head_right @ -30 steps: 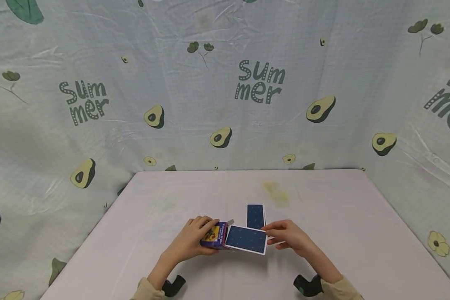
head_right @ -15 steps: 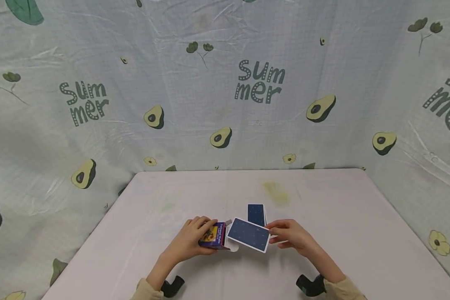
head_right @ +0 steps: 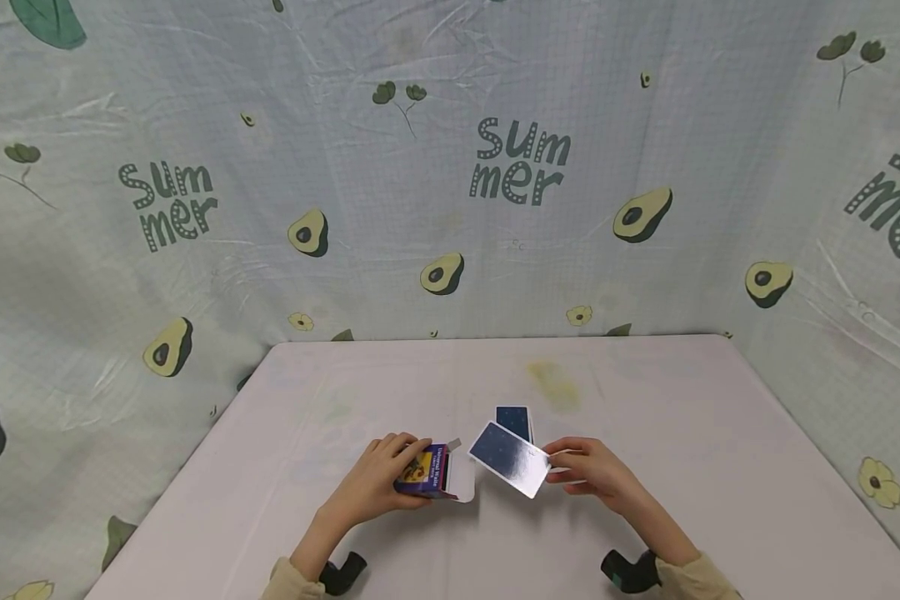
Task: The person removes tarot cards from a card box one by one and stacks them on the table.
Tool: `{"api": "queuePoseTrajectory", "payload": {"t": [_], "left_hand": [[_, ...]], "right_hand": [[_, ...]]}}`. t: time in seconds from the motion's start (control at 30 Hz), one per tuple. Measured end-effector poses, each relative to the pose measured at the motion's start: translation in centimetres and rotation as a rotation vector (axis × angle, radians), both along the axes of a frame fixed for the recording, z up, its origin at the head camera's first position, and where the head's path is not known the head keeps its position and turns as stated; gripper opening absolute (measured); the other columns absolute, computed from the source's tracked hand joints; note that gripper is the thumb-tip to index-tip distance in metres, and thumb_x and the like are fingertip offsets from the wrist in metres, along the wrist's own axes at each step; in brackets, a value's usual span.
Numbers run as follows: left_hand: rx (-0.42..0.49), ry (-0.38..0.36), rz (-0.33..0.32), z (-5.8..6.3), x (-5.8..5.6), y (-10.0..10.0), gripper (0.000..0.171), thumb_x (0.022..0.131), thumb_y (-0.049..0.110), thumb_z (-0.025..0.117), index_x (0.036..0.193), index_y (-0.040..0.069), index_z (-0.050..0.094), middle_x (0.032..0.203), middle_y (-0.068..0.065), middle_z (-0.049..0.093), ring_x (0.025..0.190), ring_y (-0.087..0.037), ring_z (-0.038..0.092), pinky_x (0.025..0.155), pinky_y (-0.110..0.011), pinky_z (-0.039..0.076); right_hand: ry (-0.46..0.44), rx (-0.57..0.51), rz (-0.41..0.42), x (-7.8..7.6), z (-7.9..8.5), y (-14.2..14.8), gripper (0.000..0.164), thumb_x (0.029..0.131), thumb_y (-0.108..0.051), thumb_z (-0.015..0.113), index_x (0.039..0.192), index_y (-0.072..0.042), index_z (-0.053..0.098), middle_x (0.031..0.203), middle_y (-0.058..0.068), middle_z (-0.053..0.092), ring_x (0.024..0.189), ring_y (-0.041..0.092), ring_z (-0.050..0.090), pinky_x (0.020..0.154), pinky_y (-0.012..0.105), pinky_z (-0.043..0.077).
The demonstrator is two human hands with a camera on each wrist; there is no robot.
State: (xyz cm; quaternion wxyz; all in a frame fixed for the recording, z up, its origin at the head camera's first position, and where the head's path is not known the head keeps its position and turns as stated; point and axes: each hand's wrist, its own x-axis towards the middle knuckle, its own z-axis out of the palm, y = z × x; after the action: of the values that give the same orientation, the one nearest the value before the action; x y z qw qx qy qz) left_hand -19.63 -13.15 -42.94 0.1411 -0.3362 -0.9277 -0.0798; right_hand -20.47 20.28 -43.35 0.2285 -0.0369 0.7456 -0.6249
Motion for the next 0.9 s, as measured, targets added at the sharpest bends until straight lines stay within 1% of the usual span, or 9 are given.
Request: {"api": "queuePoseTrajectory", "payload": {"t": [0.17,0.33,0.43,0.5,0.63,0.7,0.9], "left_hand": [[0.009,0.012,-0.004,-0.1,-0.1,0.0,0.074,0.064,0.051,0.072,0.124,0.015,0.05,0.108,0.001,0.053,0.096,-0.012,0.048,0.081,-0.034,0.039],[0.003,0.052,-0.009,-0.4,-0.2,0.1,0.074,0.063,0.052,0.072,0.124,0.016,0.05,0.107,0.002,0.053,0.094,-0.011,0.048,0.08,-0.033,0.039],[0.001,0.043,-0.007,-0.3,-0.2,0.2,0.073,0.064,0.052,0.072,0.124,0.017,0.05,0.107,0.003,0.053,0.094,-0.011,0.048,0.08,-0.033,0.039],[-0.002,0.023,-0.003,-0.3,-0.1,0.2,0.073,0.064,0.052,0.071,0.124,0.017,0.049,0.108,0.003,0.053,0.095,-0.011,0.048,0.081,-0.033,0.039],[-0.004,-0.006,0.003,-0.3,-0.1,0.3,0.073,0.066,0.052,0.07,0.125,0.016,0.049,0.109,0.002,0.052,0.096,-0.012,0.047,0.082,-0.034,0.039],[-0.004,-0.009,0.004,-0.4,-0.1,0.3,0.073,0.066,0.052,0.07,0.125,0.016,0.049,0.109,0.002,0.052,0.097,-0.012,0.047,0.082,-0.034,0.039],[-0.003,-0.011,0.001,-0.3,-0.1,0.3,0.073,0.066,0.052,0.07,0.126,0.016,0.049,0.109,0.002,0.053,0.096,-0.012,0.048,0.082,-0.034,0.039]], "right_hand": [[-0.014,-0.049,-0.002,0.0,-0.2,0.3,0.03,0.087,-0.024,0.056,0.109,-0.004,0.057,0.089,-0.005,0.064,0.079,0.01,0.066,0.057,0.017,0.048],[-0.036,-0.112,-0.023,-0.2,-0.5,0.4,0.028,0.087,-0.02,0.055,0.108,-0.001,0.054,0.088,-0.003,0.063,0.078,0.009,0.066,0.06,0.016,0.049],[-0.056,-0.168,-0.029,-0.2,-0.7,0.5,0.024,0.088,-0.016,0.053,0.107,-0.002,0.053,0.088,-0.002,0.062,0.079,0.008,0.066,0.061,0.015,0.049],[-0.072,-0.163,-0.067,-0.2,-0.9,0.5,0.026,0.088,-0.015,0.053,0.109,-0.001,0.051,0.088,0.0,0.062,0.078,0.009,0.066,0.062,0.016,0.049],[-0.098,-0.12,-0.144,-0.3,-1.1,0.3,0.037,0.088,-0.016,0.054,0.116,0.006,0.044,0.088,0.001,0.061,0.079,0.01,0.066,0.063,0.016,0.049],[-0.098,-0.117,-0.158,-0.4,-1.2,0.2,0.041,0.087,-0.016,0.054,0.118,0.008,0.041,0.088,0.001,0.061,0.079,0.01,0.066,0.063,0.016,0.049],[-0.097,-0.141,-0.192,-0.8,-1.7,0.2,0.041,0.087,-0.014,0.055,0.118,0.008,0.041,0.087,0.001,0.061,0.078,0.009,0.066,0.064,0.017,0.05]]}}
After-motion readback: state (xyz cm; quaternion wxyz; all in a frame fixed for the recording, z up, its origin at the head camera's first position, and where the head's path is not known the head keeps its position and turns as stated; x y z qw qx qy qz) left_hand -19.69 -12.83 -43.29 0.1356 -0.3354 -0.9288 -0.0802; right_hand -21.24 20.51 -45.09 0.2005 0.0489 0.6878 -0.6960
